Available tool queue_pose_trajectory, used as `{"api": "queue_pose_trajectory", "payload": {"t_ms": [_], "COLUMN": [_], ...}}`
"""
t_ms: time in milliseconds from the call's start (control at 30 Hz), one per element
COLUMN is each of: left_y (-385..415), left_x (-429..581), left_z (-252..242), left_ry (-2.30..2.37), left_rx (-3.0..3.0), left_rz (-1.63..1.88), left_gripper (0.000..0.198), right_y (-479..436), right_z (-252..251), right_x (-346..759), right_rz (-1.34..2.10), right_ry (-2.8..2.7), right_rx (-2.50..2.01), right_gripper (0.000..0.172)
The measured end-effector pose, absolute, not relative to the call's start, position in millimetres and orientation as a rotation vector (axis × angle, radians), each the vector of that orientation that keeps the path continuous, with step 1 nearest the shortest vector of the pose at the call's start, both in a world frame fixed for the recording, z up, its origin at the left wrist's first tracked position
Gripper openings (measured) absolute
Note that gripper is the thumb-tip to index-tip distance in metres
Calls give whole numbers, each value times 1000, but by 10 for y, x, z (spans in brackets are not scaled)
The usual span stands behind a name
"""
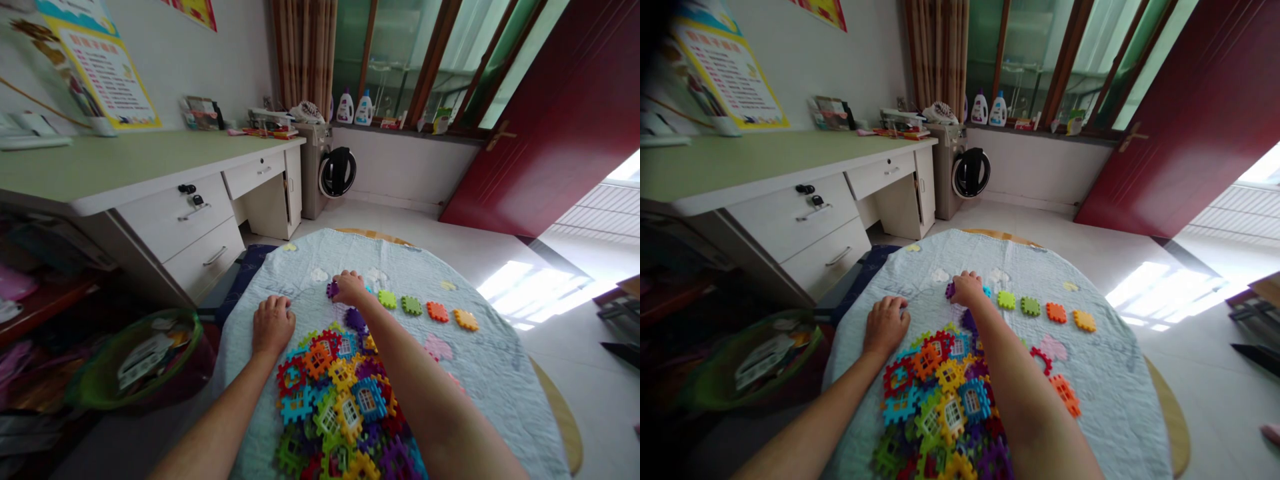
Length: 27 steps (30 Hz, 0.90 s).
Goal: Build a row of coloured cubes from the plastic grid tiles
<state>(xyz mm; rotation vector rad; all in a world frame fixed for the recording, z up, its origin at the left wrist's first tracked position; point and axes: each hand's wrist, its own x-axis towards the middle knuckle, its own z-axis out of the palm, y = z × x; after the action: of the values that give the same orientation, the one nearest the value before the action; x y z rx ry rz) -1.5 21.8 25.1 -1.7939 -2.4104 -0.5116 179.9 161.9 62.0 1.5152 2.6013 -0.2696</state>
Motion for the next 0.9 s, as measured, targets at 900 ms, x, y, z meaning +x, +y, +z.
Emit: {"api": "queue_pose_trajectory", "payload": {"t_ms": [900], "left_y": [227], "left_x": [-14], "left_z": [216], "left_ry": [-2397], "left_rx": [-1786], "left_rz": [-516], "left_gripper": [20], "right_y": [1580], "right_z": [750], "right_x": [2389], "right_rz": [-478], "right_ry": [2816], "right_rx": [1849], "right_gripper": [58]}}
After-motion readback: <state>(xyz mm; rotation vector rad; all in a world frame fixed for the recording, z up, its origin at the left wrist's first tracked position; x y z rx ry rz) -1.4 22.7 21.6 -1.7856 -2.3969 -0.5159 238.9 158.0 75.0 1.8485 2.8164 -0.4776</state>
